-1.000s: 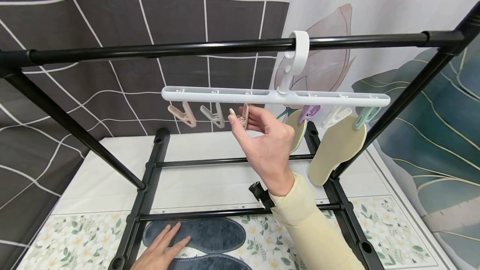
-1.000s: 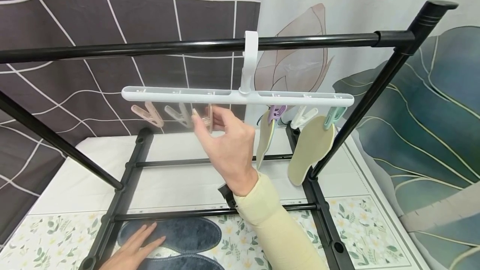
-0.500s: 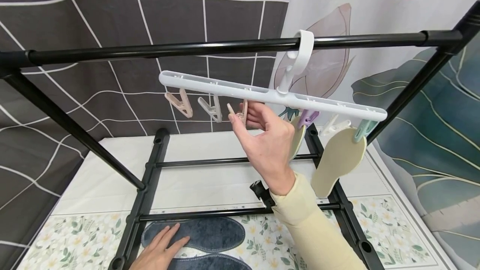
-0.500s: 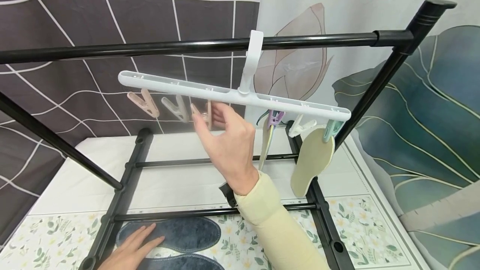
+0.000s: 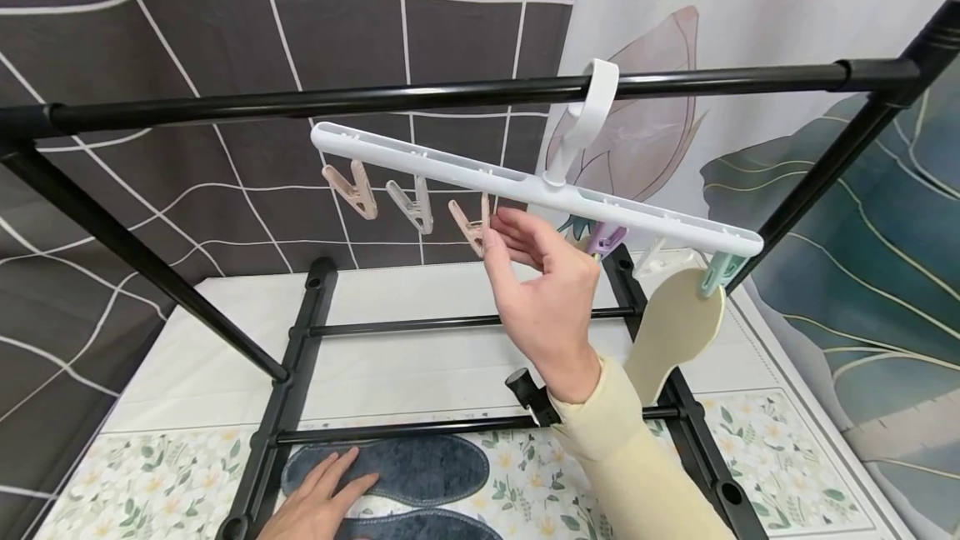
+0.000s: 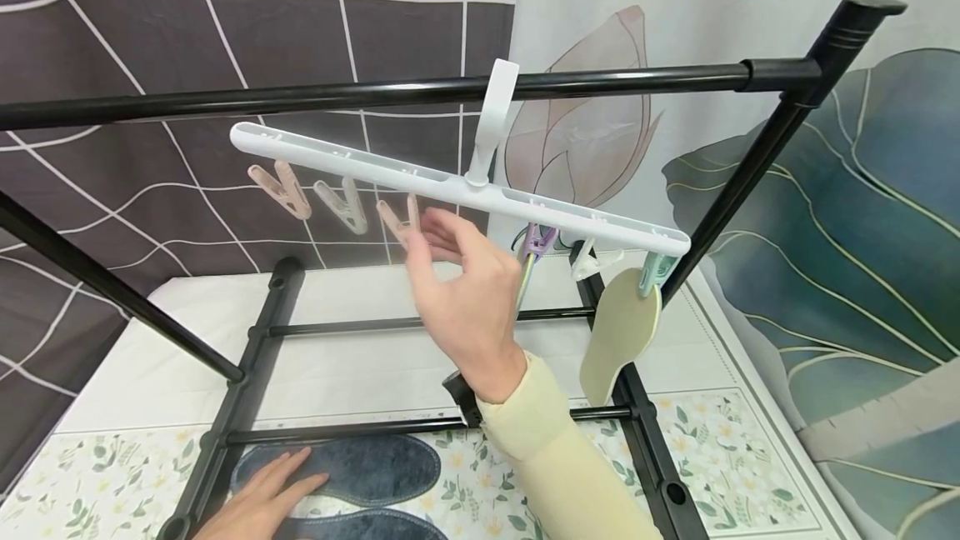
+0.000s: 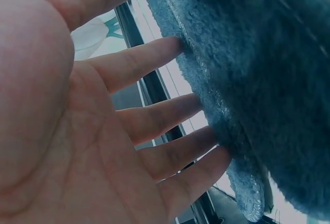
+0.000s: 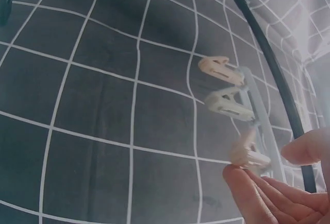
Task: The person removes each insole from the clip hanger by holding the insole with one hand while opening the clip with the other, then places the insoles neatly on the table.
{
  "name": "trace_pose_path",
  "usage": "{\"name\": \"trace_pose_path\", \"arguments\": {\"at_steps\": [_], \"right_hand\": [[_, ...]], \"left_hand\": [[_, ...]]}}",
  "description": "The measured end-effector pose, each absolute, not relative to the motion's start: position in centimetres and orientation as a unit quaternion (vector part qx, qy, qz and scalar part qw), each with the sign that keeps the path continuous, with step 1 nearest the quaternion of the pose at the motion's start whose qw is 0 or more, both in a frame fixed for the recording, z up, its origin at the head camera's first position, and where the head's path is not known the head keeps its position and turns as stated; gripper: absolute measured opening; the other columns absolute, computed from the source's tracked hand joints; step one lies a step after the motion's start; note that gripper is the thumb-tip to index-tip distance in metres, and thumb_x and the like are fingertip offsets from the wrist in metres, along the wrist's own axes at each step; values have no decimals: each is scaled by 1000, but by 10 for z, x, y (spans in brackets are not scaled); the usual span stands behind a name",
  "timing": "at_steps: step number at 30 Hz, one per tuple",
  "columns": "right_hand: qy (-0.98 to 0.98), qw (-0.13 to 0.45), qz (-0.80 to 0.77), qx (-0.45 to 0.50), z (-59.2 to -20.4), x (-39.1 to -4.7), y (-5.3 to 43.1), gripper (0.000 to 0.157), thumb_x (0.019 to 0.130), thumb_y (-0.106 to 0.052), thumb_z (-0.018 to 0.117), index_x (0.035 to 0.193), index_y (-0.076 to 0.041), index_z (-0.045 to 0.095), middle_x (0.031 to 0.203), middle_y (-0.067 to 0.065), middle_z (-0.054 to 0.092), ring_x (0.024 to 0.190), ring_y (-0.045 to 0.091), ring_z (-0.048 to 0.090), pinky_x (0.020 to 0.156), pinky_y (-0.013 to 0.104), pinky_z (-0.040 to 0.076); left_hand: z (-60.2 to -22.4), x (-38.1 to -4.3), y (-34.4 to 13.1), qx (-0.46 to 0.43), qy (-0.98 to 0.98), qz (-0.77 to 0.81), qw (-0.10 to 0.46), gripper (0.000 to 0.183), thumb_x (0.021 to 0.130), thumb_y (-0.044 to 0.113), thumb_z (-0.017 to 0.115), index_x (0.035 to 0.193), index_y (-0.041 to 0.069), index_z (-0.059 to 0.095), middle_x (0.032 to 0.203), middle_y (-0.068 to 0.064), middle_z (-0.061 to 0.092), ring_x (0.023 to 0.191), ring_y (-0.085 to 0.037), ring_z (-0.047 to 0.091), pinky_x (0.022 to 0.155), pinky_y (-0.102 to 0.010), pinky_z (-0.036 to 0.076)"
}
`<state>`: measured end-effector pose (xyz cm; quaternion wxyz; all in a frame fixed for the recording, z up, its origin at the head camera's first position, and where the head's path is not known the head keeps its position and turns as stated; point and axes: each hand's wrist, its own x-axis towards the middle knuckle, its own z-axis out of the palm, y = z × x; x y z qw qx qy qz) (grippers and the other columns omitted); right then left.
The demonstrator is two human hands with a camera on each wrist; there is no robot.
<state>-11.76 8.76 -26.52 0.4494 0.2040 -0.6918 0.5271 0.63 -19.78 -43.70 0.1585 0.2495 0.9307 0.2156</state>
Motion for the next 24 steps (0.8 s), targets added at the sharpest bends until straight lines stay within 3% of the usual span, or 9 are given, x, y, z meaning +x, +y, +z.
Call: {"name": "trace_pose_path", "arguments": {"at_steps": [6, 10, 15, 24], "right_hand": [[-705, 462, 504, 189, -266, -110, 97, 19, 86, -13, 62, 97, 0, 69, 87, 7, 70, 75, 9, 67, 66, 22, 54], [-708, 479, 485, 185, -268, -107, 104, 17, 86, -10, 62, 96, 1, 70, 86, 6, 71, 73, 10, 67, 66, 21, 54], [-708, 517, 452, 166, -268, -103, 116, 15, 84, -9, 63, 91, 1, 71, 83, 5, 71, 68, 13, 67, 64, 21, 54], [-692, 561, 439, 123, -267, -99, 139, 16, 79, -10, 70, 88, 3, 71, 80, 6, 70, 63, 15, 65, 63, 22, 53]], "left_hand": [[-433, -1, -193, 207, 928, 235, 202, 70, 82, 63, 53, 124, 8, 57, 136, -26, 40, 121, -53, 35, 81, -74, 33], [-422, -8, -190, 194, 929, 232, 216, 68, 82, 60, 56, 122, 6, 57, 131, -22, 44, 116, -47, 43, 79, -65, 42], [-405, -11, -184, 191, 942, 211, 177, 61, 80, 58, 60, 118, 11, 60, 123, -9, 50, 110, -32, 52, 80, -50, 49], [-384, -18, -171, 153, 964, 188, 109, 50, 78, 46, 69, 120, 21, 59, 123, 2, 52, 107, -22, 56, 82, -41, 51]]}}
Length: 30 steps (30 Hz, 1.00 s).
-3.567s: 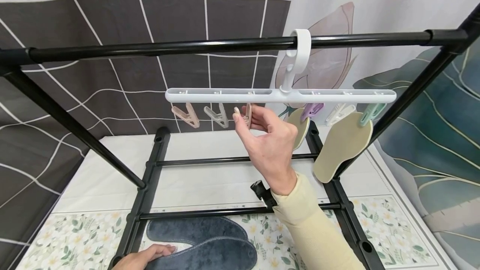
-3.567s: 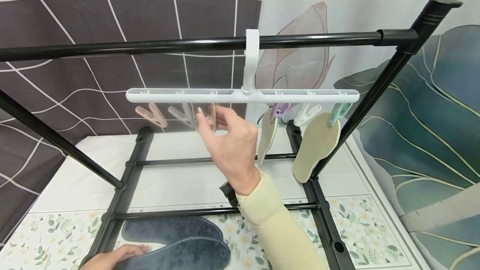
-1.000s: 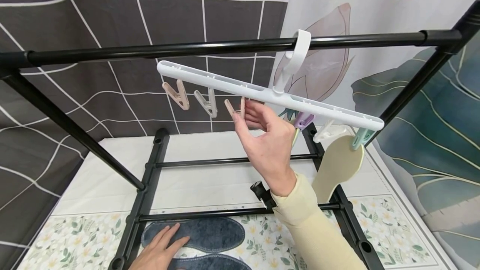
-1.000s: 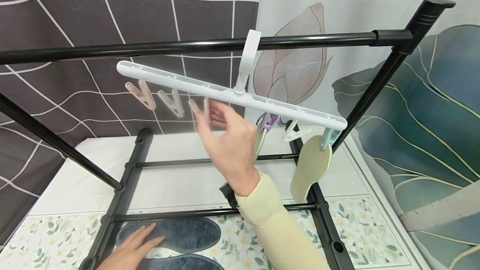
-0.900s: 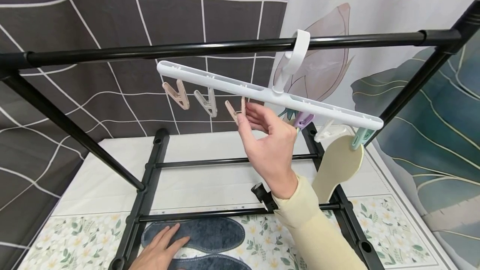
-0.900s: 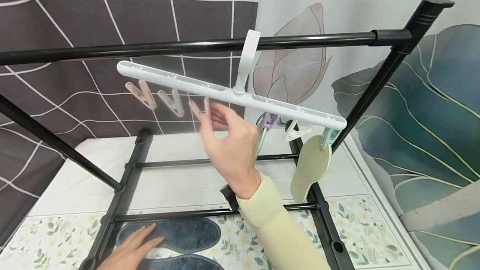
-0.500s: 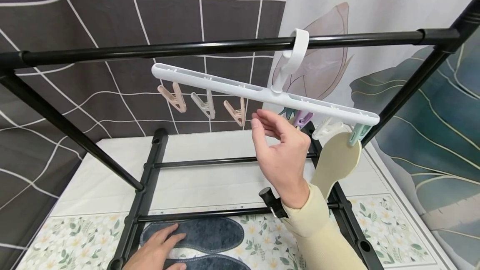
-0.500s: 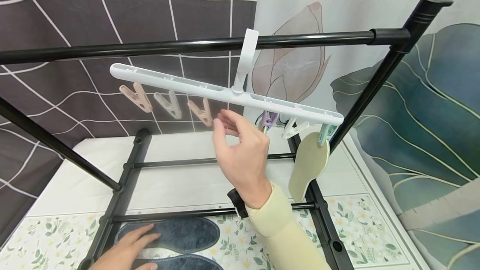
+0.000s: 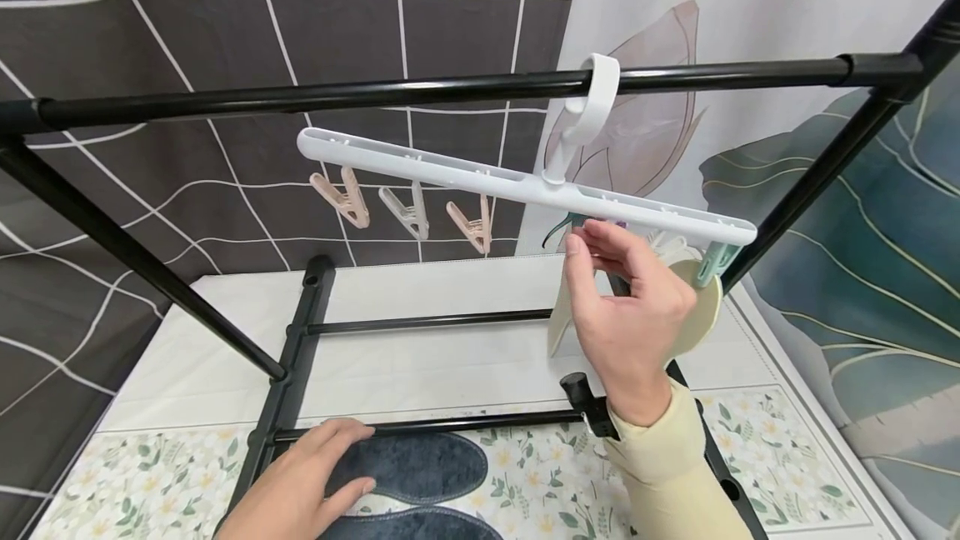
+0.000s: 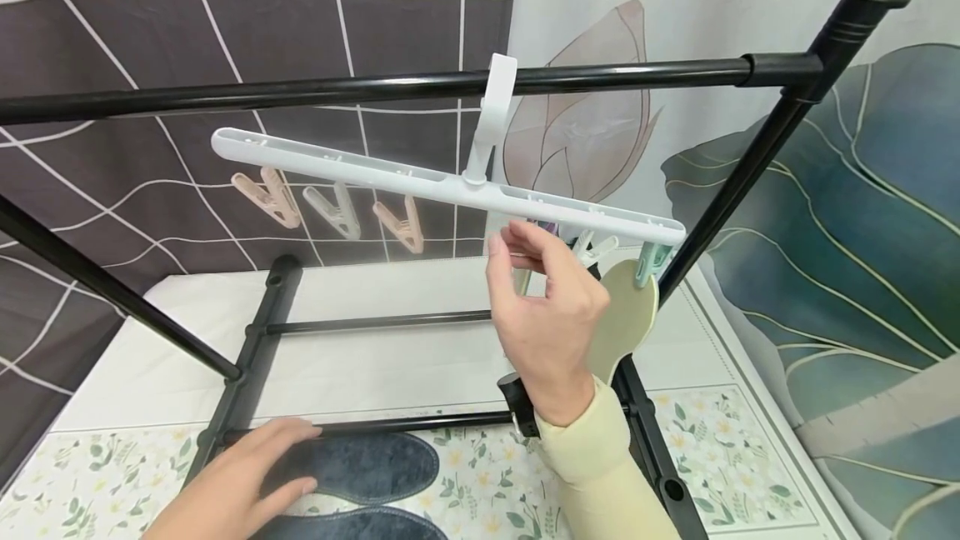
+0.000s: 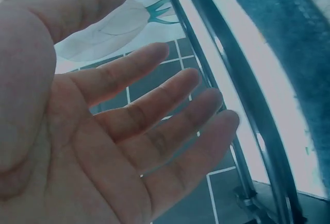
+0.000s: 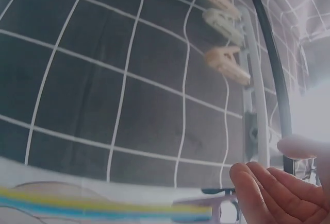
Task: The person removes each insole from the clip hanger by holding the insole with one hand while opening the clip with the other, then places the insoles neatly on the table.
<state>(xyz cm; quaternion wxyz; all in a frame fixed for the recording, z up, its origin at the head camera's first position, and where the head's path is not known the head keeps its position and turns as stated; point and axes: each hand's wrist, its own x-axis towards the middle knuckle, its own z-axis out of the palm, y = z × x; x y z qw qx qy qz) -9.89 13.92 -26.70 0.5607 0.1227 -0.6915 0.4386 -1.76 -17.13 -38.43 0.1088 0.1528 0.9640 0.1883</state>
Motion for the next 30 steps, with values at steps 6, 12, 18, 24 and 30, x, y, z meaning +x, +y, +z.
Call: {"name": "trace_pose_path", "arguments": {"at_steps": [6, 12, 18, 24, 30], "right_hand": [[-696, 571, 426, 89, -268, -96, 146, 15, 77, -6, 71, 87, 5, 71, 80, 8, 70, 64, 14, 65, 63, 19, 52], [-699, 573, 423, 67, -262, -84, 144, 15, 77, -2, 70, 88, 8, 69, 80, 12, 70, 69, 17, 66, 65, 17, 51], [-701, 585, 405, 45, -263, -80, 144, 15, 77, -1, 70, 88, 8, 69, 82, 13, 70, 70, 24, 67, 65, 13, 50], [-700, 584, 409, 38, -264, -80, 143, 16, 76, 0, 71, 89, 9, 68, 82, 14, 70, 71, 25, 67, 66, 13, 51], [-707, 576, 410, 23, -268, -83, 147, 18, 76, -2, 72, 90, 9, 68, 84, 14, 70, 72, 26, 68, 66, 14, 51]], "left_hand": [[-377, -25, -162, 152, 962, 213, 72, 49, 82, 54, 61, 122, 26, 56, 123, 10, 51, 109, -14, 56, 84, -34, 50], [-370, -35, -148, 158, 960, 232, 20, 57, 82, 69, 44, 126, 33, 52, 125, 17, 48, 112, -8, 53, 86, -32, 49], [-363, -50, -127, 193, 949, 245, -52, 51, 86, 55, 56, 129, 29, 50, 127, 14, 48, 111, -7, 53, 82, -31, 50], [-357, -67, -105, 203, 937, 271, -85, 56, 88, 56, 51, 133, 24, 47, 131, 8, 47, 117, -12, 50, 90, -35, 47], [-353, -81, -84, 201, 928, 304, -84, 61, 87, 55, 52, 137, 22, 44, 134, 7, 45, 120, -16, 47, 95, -39, 44]]}}
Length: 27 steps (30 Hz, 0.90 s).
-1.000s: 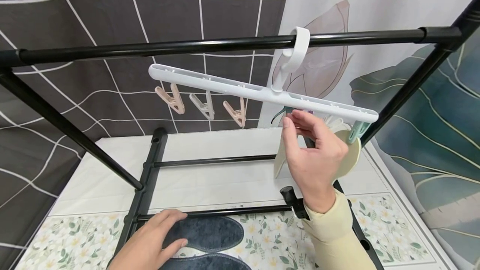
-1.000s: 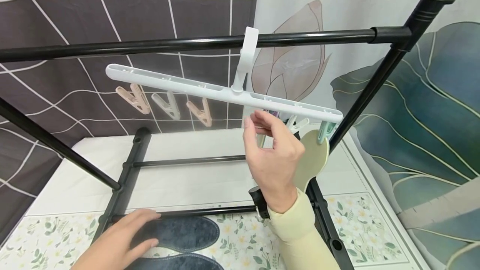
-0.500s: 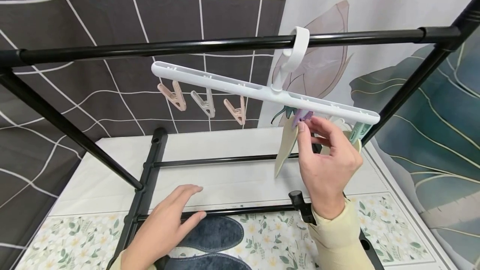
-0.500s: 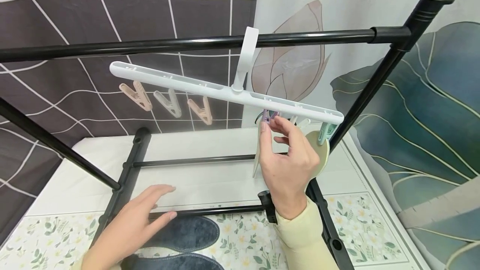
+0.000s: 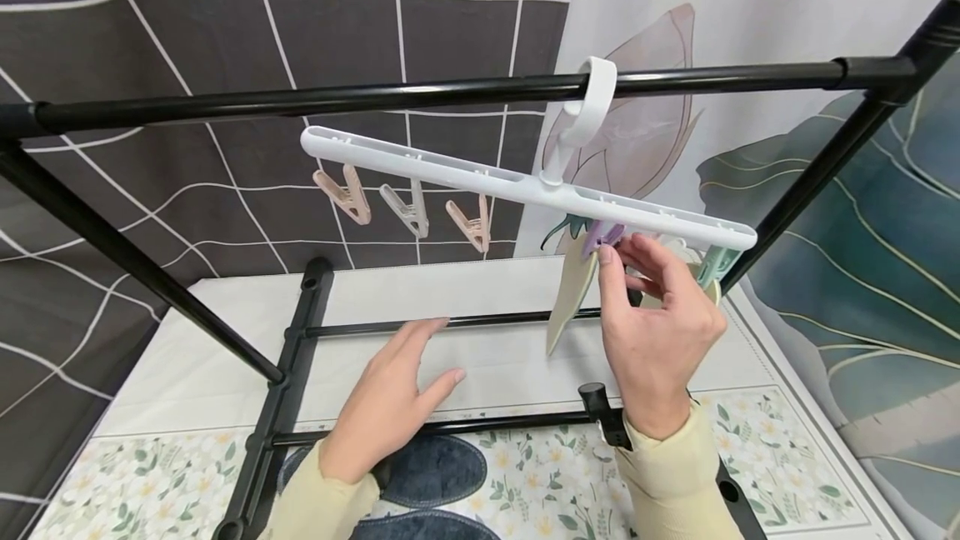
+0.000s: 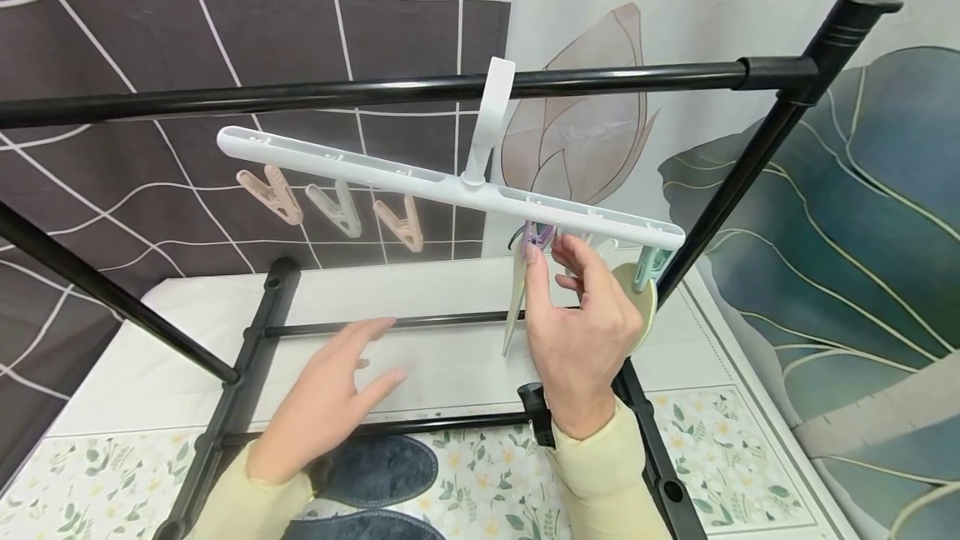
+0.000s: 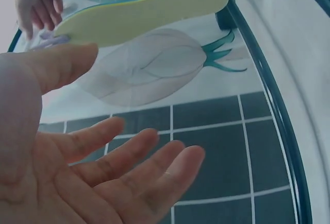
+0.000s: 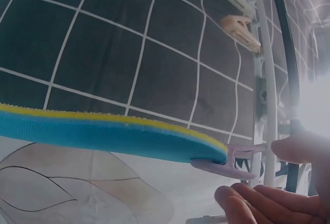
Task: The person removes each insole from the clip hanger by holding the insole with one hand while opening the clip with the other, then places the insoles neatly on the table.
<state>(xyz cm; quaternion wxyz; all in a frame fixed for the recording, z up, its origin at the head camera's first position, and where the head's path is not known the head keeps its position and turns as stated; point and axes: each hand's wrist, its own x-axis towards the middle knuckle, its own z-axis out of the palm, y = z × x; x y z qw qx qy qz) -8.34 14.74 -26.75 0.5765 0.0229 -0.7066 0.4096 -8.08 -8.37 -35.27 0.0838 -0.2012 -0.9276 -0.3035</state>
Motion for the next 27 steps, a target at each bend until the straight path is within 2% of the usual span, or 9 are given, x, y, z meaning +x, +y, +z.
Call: {"name": "trace_pose_path", "arguments": {"at_steps": [4, 7, 12, 19, 23, 27], "right_hand": [[-704, 566, 429, 22, -276, -93, 151, 23, 77, -8, 74, 95, 5, 69, 86, 11, 71, 73, 24, 68, 68, 20, 53], [-702, 556, 445, 20, -282, -100, 152, 26, 77, -14, 75, 97, 2, 70, 86, 9, 71, 74, 20, 69, 68, 23, 54], [-705, 545, 454, 12, -283, -106, 151, 28, 77, -21, 75, 97, -2, 70, 86, 8, 71, 75, 17, 69, 68, 23, 54], [-713, 534, 454, 0, -281, -109, 153, 30, 79, -29, 73, 94, -3, 71, 86, 7, 71, 76, 14, 69, 68, 21, 54], [-710, 527, 467, -5, -281, -109, 153, 29, 78, -28, 74, 95, -4, 71, 87, 7, 71, 76, 12, 69, 67, 21, 54], [-703, 523, 483, -1, -282, -109, 154, 27, 77, -22, 75, 96, -4, 71, 87, 10, 71, 76, 12, 69, 68, 22, 54]], "left_hand": [[-354, -95, -70, -216, -920, -315, 84, 66, 84, 50, 61, 139, 20, 41, 136, 5, 44, 121, -18, 47, 96, -39, 42], [-358, -108, -59, -228, -919, -312, 81, 73, 81, 52, 64, 142, 21, 36, 138, 4, 42, 123, -16, 44, 99, -37, 40], [-365, -127, -43, -235, -917, -317, 59, 84, 77, 57, 66, 145, 21, 30, 141, 3, 38, 126, -15, 41, 101, -35, 38], [-368, -143, -23, -215, -915, -341, 9, 95, 72, 60, 69, 147, 24, 23, 145, 0, 34, 128, -21, 39, 102, -40, 37], [-376, -150, -11, -202, -917, -343, -20, 105, 66, 61, 73, 149, 26, 17, 147, -4, 30, 130, -24, 36, 103, -42, 36], [-384, -154, 1, -208, -917, -339, -26, 115, 61, 60, 77, 149, 26, 13, 147, -5, 30, 129, -23, 38, 102, -40, 37]]}}
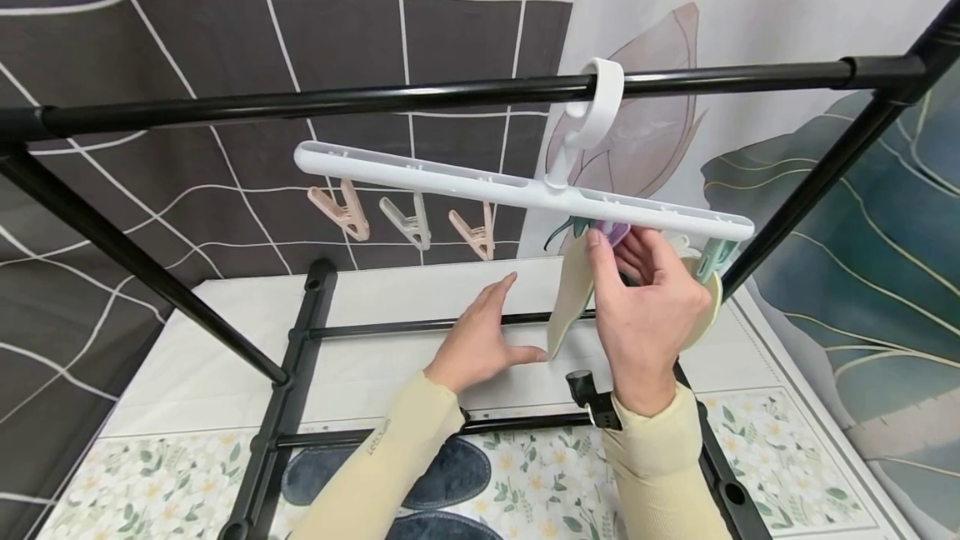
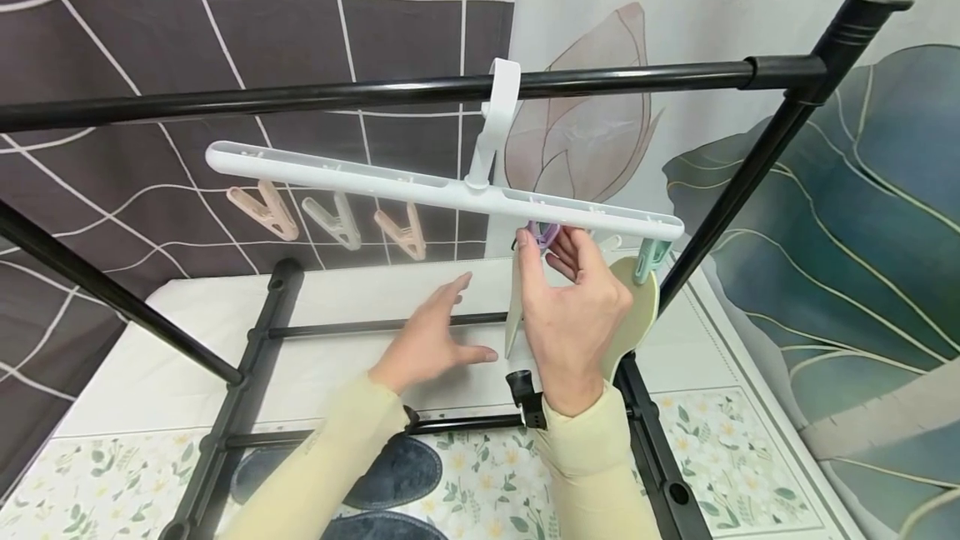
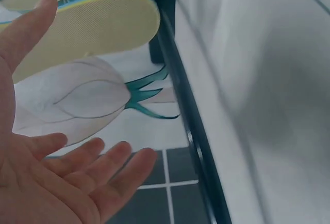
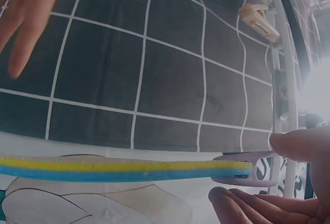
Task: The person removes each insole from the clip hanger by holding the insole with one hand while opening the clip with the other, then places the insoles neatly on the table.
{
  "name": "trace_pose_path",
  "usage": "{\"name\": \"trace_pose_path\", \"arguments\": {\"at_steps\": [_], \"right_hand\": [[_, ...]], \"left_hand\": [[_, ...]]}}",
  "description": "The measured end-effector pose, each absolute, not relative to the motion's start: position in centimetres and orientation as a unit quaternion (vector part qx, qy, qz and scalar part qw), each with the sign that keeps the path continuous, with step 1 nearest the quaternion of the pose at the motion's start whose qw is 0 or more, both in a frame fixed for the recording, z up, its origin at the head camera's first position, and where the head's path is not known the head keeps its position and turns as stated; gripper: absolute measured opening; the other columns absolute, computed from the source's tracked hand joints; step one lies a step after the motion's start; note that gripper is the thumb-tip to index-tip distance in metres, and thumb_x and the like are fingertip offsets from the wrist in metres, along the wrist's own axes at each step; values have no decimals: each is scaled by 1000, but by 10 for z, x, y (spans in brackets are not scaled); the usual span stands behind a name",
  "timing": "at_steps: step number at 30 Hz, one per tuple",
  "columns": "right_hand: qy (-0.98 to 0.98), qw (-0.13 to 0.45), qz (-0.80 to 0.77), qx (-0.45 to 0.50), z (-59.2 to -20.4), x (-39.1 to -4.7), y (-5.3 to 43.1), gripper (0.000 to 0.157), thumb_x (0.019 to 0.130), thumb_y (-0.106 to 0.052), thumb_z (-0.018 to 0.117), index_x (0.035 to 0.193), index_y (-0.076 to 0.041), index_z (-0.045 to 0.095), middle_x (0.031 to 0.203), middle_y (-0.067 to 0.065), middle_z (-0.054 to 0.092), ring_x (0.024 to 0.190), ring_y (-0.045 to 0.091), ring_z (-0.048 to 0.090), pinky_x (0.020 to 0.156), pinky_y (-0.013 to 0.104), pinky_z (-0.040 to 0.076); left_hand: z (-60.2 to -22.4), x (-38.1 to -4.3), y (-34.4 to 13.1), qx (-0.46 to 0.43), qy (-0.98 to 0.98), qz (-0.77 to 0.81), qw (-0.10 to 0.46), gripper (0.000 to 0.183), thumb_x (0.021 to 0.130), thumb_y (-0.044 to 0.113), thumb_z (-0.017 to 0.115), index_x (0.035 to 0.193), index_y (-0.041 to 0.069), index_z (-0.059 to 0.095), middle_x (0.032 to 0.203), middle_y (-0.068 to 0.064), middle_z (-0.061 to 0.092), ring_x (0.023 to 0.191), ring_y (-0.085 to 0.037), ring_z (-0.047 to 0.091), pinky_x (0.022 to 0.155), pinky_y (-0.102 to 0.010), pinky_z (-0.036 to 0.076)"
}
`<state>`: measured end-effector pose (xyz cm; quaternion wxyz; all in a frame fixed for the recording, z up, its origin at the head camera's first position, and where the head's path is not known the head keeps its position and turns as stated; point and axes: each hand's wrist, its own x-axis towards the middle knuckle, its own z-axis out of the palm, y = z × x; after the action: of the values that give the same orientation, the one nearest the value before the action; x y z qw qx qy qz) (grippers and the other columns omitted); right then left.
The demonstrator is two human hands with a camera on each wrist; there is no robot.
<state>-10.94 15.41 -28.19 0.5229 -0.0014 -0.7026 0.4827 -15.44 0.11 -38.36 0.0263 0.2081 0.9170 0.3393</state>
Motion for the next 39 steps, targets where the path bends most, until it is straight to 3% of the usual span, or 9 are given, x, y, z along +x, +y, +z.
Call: {"name": "trace_pose_path", "arguments": {"at_steps": [12, 23, 33, 39], "right_hand": [[-698, 522, 490, 1, -282, -111, 152, 27, 78, -22, 75, 93, 0, 71, 85, 10, 71, 73, 13, 69, 67, 20, 54], [-681, 518, 517, -3, -280, -106, 148, 20, 78, -14, 74, 89, 2, 72, 83, 11, 71, 73, 14, 69, 67, 22, 54], [-651, 539, 534, 3, -277, -104, 147, 17, 77, -8, 74, 90, 4, 71, 81, 15, 70, 70, 14, 68, 66, 23, 55], [-658, 539, 526, -7, -279, -103, 150, 17, 79, -9, 73, 91, 2, 72, 82, 14, 70, 71, 12, 68, 66, 21, 54]], "left_hand": [[-384, -155, 32, 246, 885, 393, 45, 113, 64, 58, 76, 150, 26, 10, 150, -2, 25, 134, -19, 30, 105, -37, 32], [-388, -152, 42, 267, 849, 455, -14, 89, 72, 46, 76, 144, 35, 25, 131, 9, 49, 112, -5, 48, 90, -29, 43], [-399, -145, 37, 275, 825, 491, -55, 87, 71, 42, 78, 142, 18, 33, 120, 6, 57, 108, -4, 52, 90, -27, 46], [-400, -140, 31, 247, 820, 514, -43, 82, 66, 47, 79, 137, 24, 42, 118, 11, 56, 107, -3, 51, 88, -26, 47]]}}
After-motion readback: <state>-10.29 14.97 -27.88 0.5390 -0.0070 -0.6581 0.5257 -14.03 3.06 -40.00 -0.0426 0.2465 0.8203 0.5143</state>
